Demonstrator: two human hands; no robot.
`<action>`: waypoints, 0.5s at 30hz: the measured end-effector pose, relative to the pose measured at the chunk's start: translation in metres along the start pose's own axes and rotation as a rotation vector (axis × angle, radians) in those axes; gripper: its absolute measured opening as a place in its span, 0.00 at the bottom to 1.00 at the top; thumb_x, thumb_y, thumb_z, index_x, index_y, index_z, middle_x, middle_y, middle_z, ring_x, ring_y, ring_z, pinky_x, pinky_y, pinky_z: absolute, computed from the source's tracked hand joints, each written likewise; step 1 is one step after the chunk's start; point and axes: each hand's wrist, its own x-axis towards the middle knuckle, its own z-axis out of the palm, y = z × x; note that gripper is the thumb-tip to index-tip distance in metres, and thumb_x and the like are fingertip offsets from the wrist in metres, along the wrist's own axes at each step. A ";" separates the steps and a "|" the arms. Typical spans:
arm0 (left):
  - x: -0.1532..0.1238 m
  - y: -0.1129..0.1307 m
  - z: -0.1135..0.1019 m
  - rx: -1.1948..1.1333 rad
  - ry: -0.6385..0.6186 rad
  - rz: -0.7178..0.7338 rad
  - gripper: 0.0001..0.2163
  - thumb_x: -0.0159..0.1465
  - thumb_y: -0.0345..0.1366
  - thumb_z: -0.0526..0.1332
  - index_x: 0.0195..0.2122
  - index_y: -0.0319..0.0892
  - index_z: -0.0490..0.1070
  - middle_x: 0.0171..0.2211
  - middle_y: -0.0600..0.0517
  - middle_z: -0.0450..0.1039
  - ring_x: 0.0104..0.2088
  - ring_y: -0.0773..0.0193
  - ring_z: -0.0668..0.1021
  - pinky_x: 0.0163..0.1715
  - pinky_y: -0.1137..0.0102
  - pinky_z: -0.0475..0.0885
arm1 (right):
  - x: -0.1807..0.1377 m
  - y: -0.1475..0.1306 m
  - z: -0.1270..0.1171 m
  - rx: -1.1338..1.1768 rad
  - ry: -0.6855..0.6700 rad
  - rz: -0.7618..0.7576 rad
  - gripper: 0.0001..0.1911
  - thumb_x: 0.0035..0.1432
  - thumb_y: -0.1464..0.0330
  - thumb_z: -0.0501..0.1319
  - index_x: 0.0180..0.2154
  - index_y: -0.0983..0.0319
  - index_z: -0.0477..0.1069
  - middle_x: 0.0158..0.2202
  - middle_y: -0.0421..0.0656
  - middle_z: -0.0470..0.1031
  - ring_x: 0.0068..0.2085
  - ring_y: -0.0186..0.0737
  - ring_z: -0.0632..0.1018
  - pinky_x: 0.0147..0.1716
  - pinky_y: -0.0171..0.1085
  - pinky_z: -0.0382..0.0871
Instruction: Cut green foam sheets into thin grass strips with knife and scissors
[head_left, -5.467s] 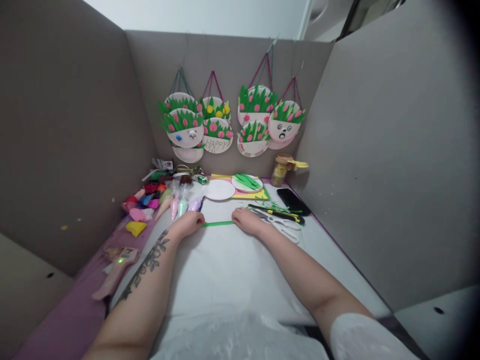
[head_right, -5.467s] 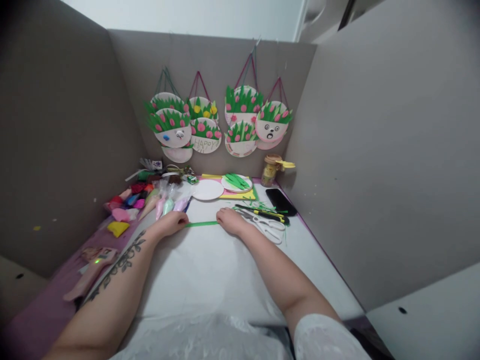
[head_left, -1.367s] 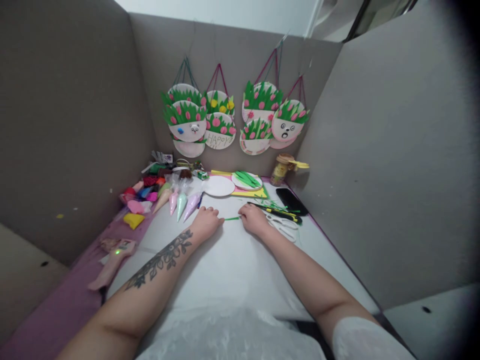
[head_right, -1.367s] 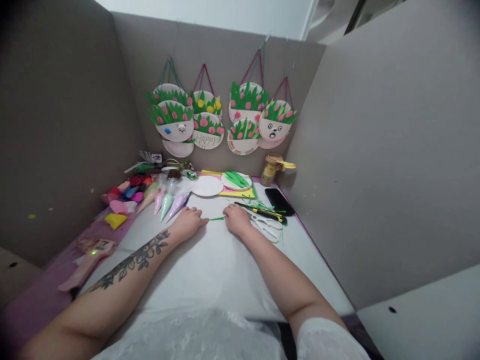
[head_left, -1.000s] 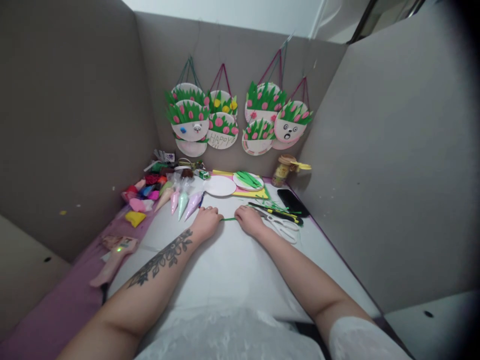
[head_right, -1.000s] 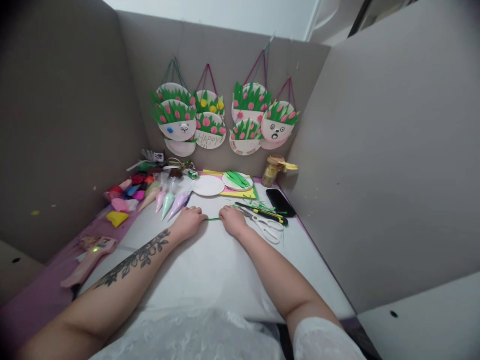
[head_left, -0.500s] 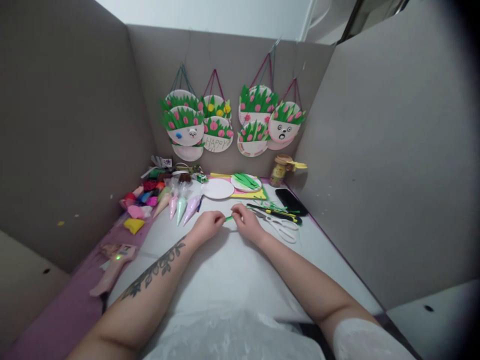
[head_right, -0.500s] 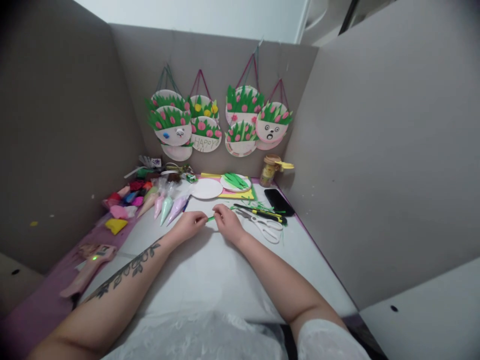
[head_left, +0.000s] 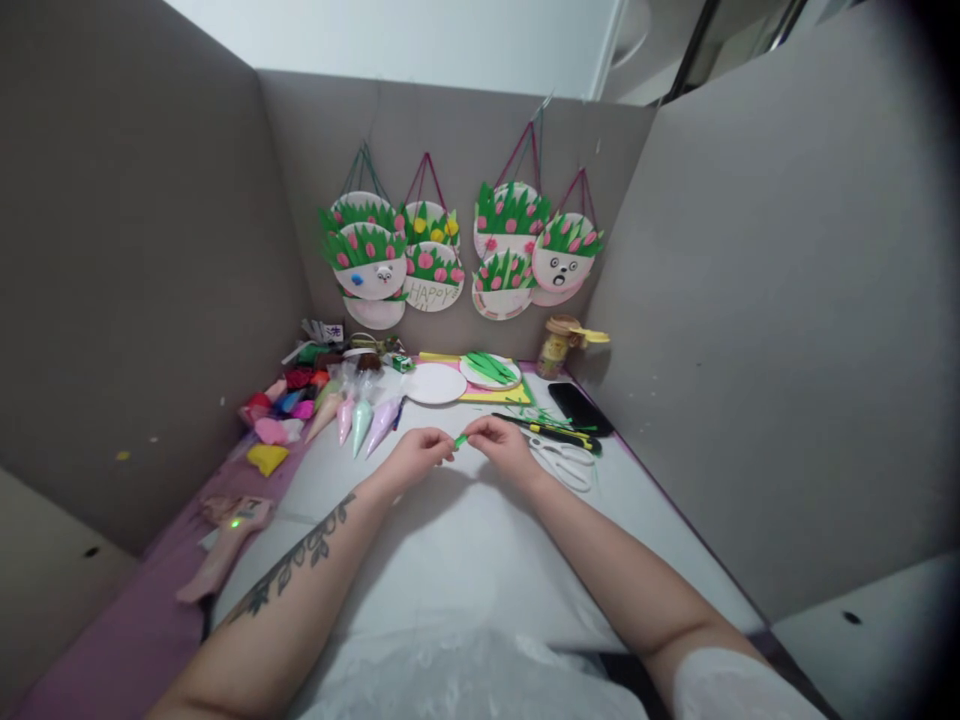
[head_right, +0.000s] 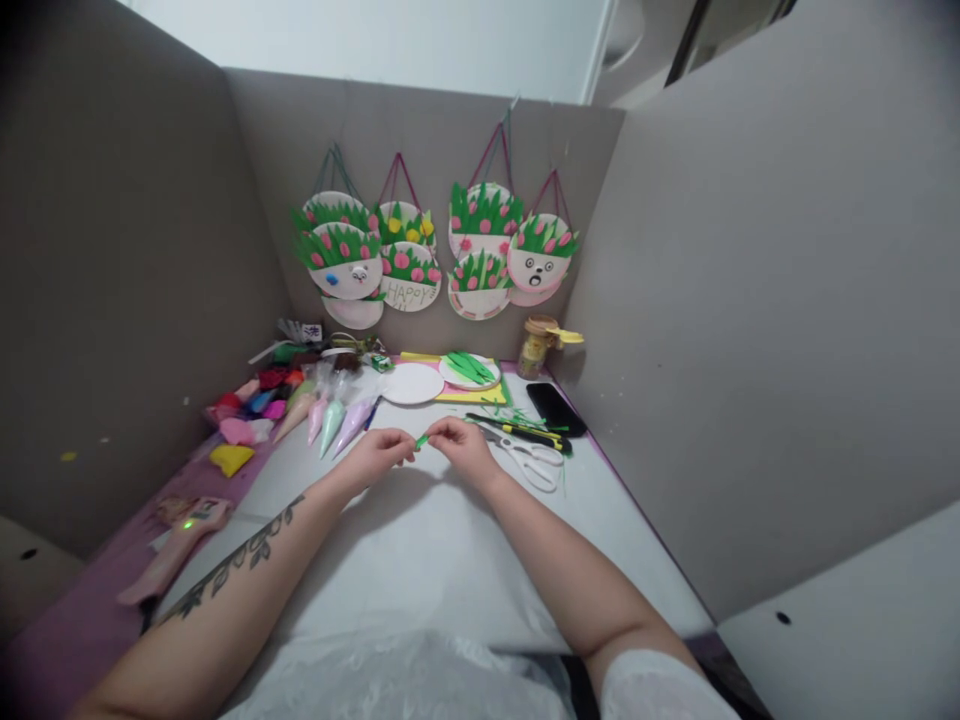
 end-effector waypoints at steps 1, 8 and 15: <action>0.001 -0.002 0.001 -0.004 0.013 0.029 0.12 0.60 0.42 0.56 0.36 0.39 0.71 0.30 0.50 0.77 0.30 0.66 0.74 0.32 0.71 0.68 | 0.000 0.000 0.000 0.003 0.014 0.011 0.06 0.50 0.65 0.63 0.30 0.61 0.74 0.29 0.41 0.76 0.32 0.37 0.75 0.36 0.37 0.69; -0.002 -0.006 0.004 0.339 0.172 0.271 0.07 0.59 0.40 0.61 0.34 0.43 0.71 0.32 0.53 0.76 0.32 0.65 0.74 0.36 0.71 0.67 | -0.001 -0.005 0.002 0.001 0.093 0.039 0.07 0.48 0.64 0.65 0.29 0.61 0.76 0.28 0.42 0.77 0.31 0.39 0.75 0.34 0.38 0.69; -0.005 0.003 -0.001 0.441 0.241 0.306 0.07 0.61 0.37 0.59 0.30 0.42 0.74 0.27 0.52 0.77 0.29 0.65 0.75 0.31 0.73 0.65 | -0.005 -0.015 0.008 -0.039 0.145 0.006 0.06 0.48 0.65 0.64 0.28 0.61 0.76 0.28 0.42 0.78 0.31 0.39 0.76 0.34 0.37 0.69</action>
